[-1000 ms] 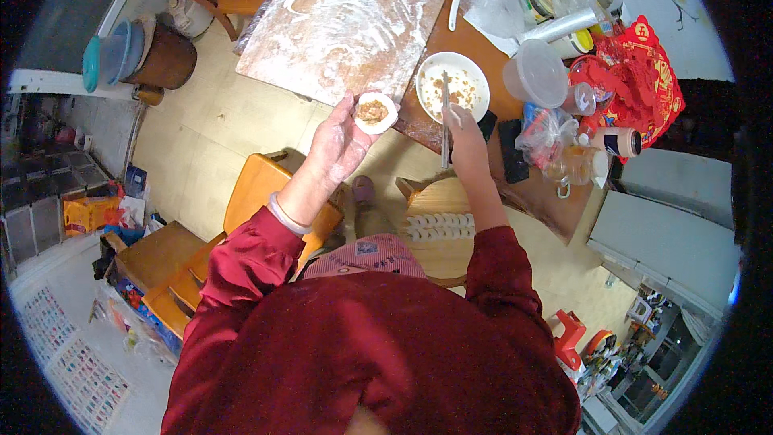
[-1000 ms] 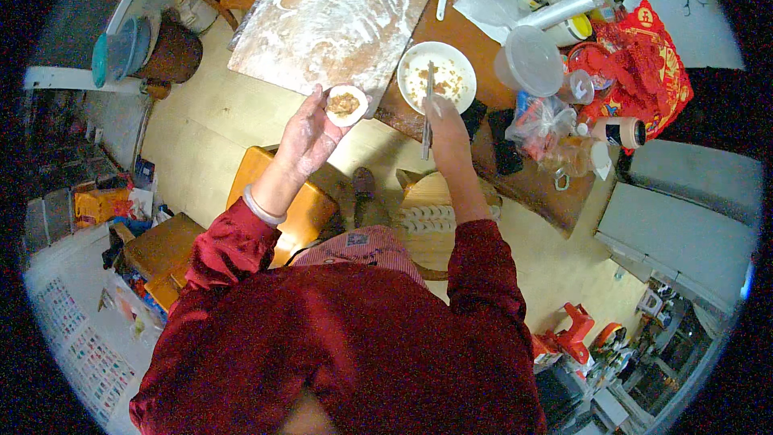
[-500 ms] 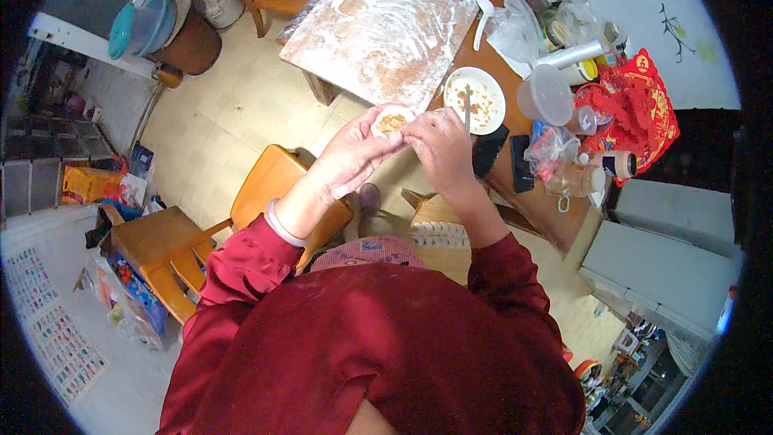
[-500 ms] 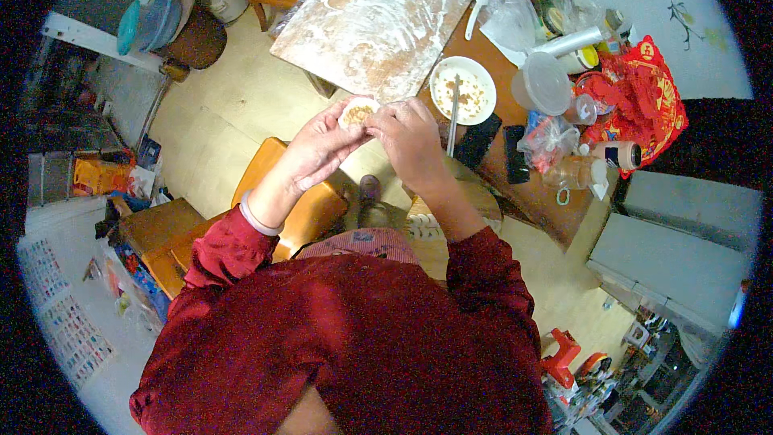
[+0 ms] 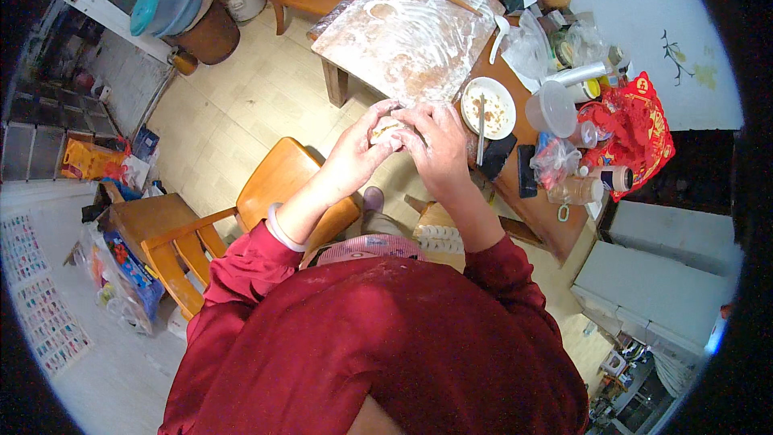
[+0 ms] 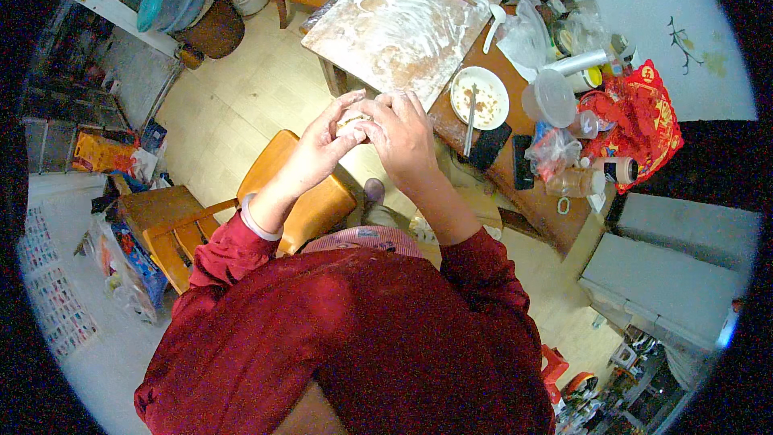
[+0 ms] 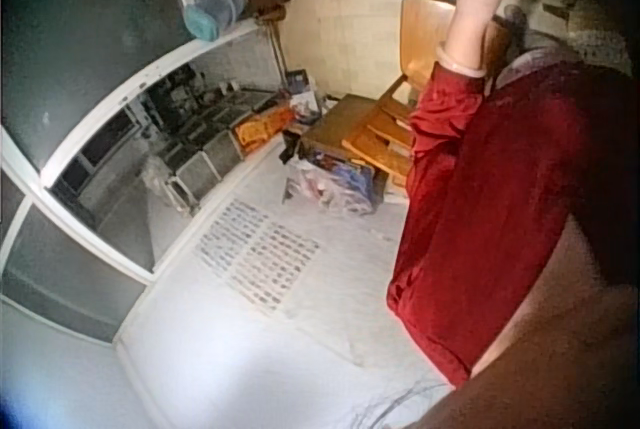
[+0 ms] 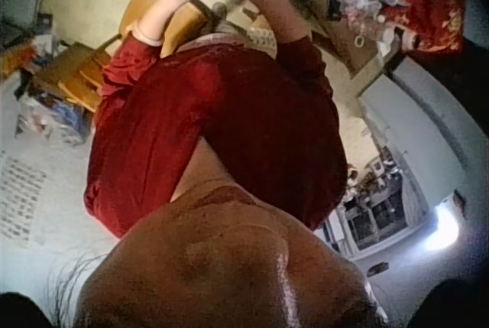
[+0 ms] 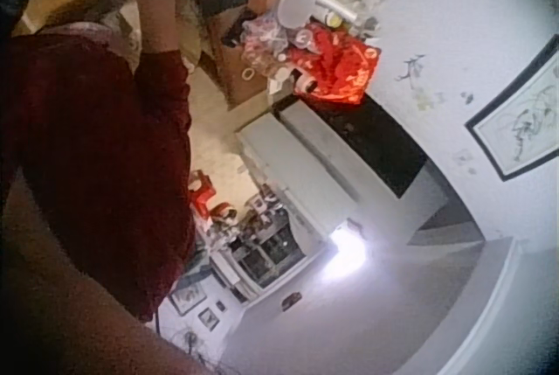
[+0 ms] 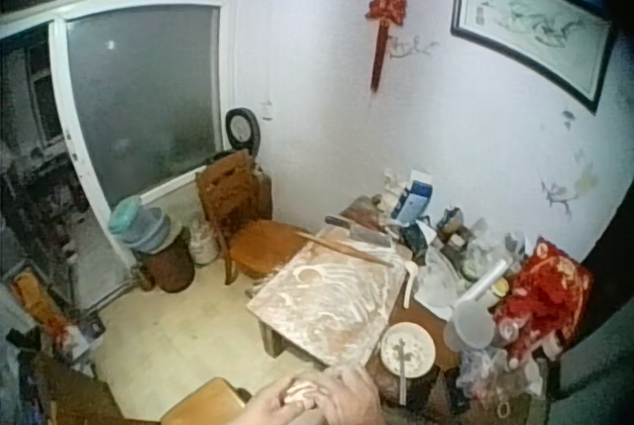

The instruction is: The person retrieves filling from the refrigerator and places it onto small dough circles. They then fold and seal the dough to form dumplings, arranging the finished pieces on a wooden board. The person also moves a chair and handles a knife and rolling pin.

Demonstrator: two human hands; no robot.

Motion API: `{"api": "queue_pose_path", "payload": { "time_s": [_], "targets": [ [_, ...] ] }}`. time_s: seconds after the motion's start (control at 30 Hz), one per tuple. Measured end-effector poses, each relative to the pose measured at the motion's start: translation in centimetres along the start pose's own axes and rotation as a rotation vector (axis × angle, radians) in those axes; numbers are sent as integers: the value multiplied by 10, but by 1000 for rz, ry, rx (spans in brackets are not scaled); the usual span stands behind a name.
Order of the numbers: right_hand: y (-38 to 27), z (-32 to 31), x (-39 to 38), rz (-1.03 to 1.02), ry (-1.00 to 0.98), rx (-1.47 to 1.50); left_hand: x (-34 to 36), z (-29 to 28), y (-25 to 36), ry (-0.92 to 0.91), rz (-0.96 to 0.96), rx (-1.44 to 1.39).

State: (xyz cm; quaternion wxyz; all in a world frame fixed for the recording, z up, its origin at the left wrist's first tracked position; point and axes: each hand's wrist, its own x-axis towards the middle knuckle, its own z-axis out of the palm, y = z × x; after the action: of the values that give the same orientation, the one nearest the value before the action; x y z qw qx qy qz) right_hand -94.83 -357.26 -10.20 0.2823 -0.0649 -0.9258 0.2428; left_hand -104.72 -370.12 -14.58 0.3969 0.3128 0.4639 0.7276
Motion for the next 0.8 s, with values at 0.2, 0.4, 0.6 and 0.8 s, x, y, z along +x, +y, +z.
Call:
{"api": "queue_pose_path", "payload": {
  "time_s": [0.2, 0.4, 0.6, 0.8],
  "targets": [
    [-17, 3, -7, -80, -14, -86, -20, -4, 11, -11, -46, 41],
    [-27, 12, -10, -71, -3, -85, -36, -2, 22, 126, 31, 426],
    [-45, 0, -10, 183, 44, 119, -39, -5, 18, 192, 20, -88],
    [-57, -4, -15, 512, -53, 340, -46, -10, 17, 251, 71, -29]
  ]
}}
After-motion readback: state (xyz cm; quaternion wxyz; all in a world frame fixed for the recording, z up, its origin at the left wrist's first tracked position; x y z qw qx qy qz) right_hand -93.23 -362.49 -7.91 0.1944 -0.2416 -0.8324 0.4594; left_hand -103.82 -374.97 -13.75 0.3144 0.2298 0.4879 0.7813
